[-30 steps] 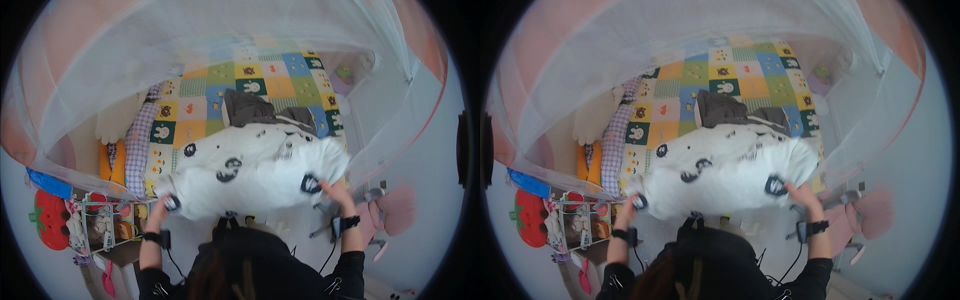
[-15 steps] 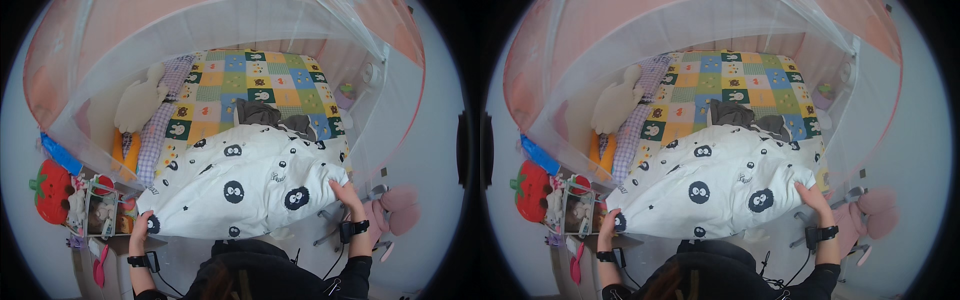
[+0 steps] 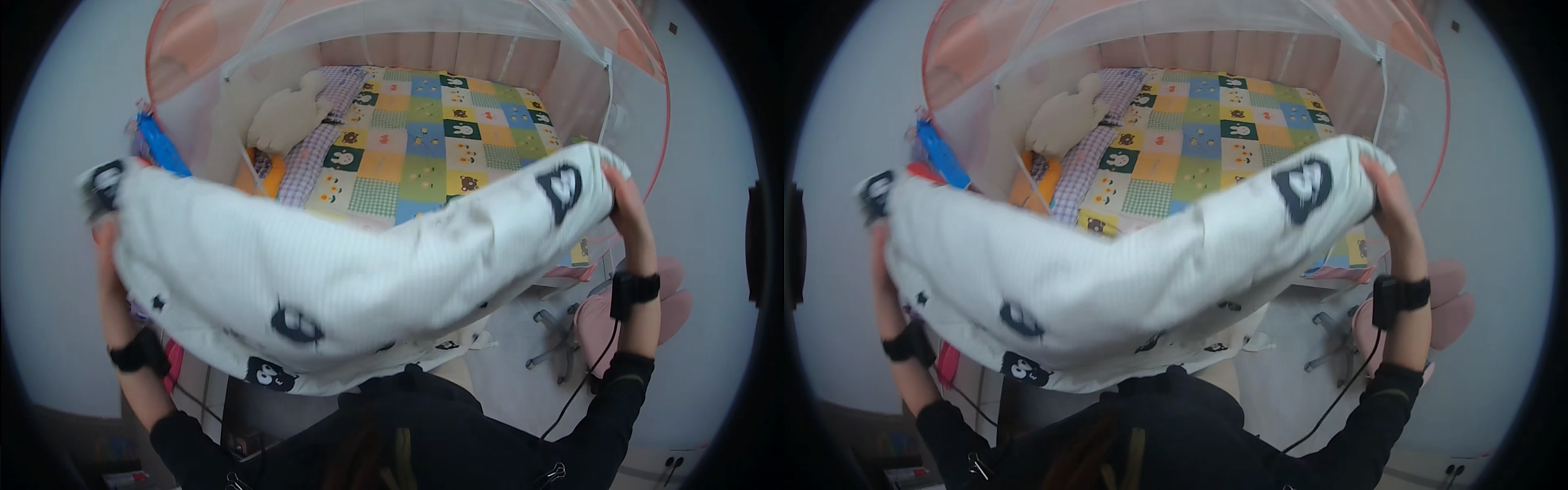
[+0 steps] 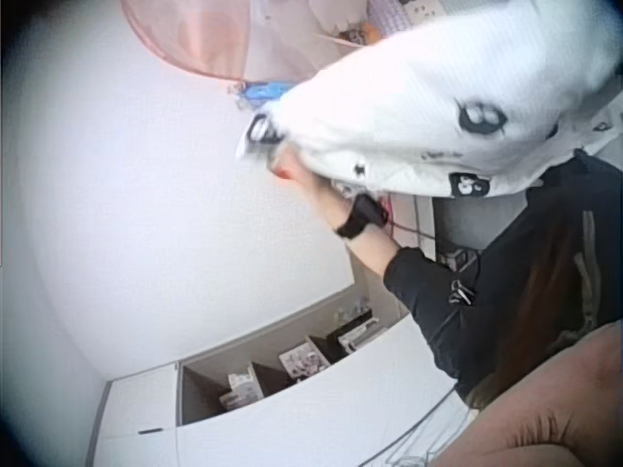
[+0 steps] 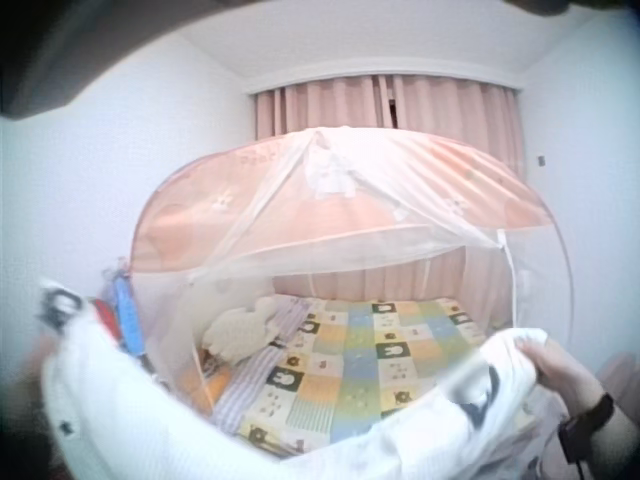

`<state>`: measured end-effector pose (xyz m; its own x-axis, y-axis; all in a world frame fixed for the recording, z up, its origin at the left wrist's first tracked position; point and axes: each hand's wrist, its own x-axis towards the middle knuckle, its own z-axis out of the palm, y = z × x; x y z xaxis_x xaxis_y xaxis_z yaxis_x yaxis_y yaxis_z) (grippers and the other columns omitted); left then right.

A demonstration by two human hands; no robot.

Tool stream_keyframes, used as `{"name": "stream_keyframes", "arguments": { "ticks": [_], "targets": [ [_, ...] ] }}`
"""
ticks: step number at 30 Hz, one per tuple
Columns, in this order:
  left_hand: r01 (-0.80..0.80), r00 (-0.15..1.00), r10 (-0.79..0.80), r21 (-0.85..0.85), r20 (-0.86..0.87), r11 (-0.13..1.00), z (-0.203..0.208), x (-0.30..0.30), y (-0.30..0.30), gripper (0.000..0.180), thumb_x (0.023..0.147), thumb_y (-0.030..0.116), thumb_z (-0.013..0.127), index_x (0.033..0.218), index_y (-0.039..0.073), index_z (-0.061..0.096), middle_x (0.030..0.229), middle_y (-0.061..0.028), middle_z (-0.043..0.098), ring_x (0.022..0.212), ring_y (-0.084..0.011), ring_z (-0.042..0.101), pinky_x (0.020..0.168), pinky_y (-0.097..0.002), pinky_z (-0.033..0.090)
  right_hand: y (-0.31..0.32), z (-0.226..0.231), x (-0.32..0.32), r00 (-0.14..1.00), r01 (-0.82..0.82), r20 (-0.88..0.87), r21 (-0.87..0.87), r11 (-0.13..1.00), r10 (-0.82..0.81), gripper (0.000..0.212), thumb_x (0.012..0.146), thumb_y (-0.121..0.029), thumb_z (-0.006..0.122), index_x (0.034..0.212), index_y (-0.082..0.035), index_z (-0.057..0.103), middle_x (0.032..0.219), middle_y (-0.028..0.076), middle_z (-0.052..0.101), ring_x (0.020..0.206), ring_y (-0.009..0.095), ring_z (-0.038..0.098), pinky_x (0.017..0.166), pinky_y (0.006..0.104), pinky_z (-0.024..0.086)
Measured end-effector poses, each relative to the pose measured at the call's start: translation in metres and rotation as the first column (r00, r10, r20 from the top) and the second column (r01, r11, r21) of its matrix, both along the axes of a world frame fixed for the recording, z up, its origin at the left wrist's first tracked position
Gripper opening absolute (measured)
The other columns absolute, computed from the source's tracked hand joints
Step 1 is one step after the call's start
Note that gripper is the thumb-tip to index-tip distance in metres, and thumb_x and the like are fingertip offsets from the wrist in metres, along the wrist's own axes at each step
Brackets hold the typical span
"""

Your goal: The person smooths a colorful patchwork bedsheet on a bed, then folds a white duvet with black cartoon prints and places it at the head of the bed. The person continues to smooth the sheet and tucks the edges under the mattress.

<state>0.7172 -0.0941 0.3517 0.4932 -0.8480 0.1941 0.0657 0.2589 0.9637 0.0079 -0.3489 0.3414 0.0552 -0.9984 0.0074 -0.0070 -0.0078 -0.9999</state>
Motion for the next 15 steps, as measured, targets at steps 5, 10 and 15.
{"name": "stream_keyframes", "arguments": {
  "ticks": [5,10,15],
  "targets": [
    [-0.010,0.989,-0.037,0.308,0.146,0.951,-0.051,-0.008,-0.023,0.036,0.095,0.032,0.047,0.113,0.002,0.054,0.103,-0.0090,0.062,0.092,-0.0181,0.060,0.083,-0.0355,0.048,-0.017,0.019,-0.009,0.974,-0.060,-0.218,0.038,0.997,0.067,0.036,0.088,-0.025,0.056,0.114,0.000,0.056,0.106,0.010,0.062,0.093,0.018,0.059,0.081,0.0301,0.046],
    [-0.131,0.970,0.132,0.015,-0.202,0.991,0.006,-0.010,-0.042,0.040,0.096,0.036,0.044,0.114,0.003,0.054,0.103,-0.0113,0.063,0.090,-0.0215,0.063,0.076,-0.0326,0.053,-0.044,0.043,-0.051,0.969,-0.070,-0.237,-0.009,0.997,0.066,0.036,0.090,-0.027,0.053,0.112,0.001,0.057,0.105,0.010,0.062,0.092,0.019,0.060,0.081,0.0320,0.047],
    [0.239,0.968,-0.229,0.097,-0.102,0.966,-0.029,-0.051,-0.092,0.051,0.093,0.042,0.048,0.125,0.002,0.048,0.120,-0.0087,0.057,0.111,-0.0203,0.052,0.095,-0.0381,0.041,-0.020,0.034,-0.052,0.971,-0.054,0.225,-0.145,0.988,0.086,0.054,0.092,-0.041,0.052,0.126,0.000,0.047,0.120,0.007,0.054,0.110,0.017,0.051,0.096,0.0335,0.039]
  ]
}}
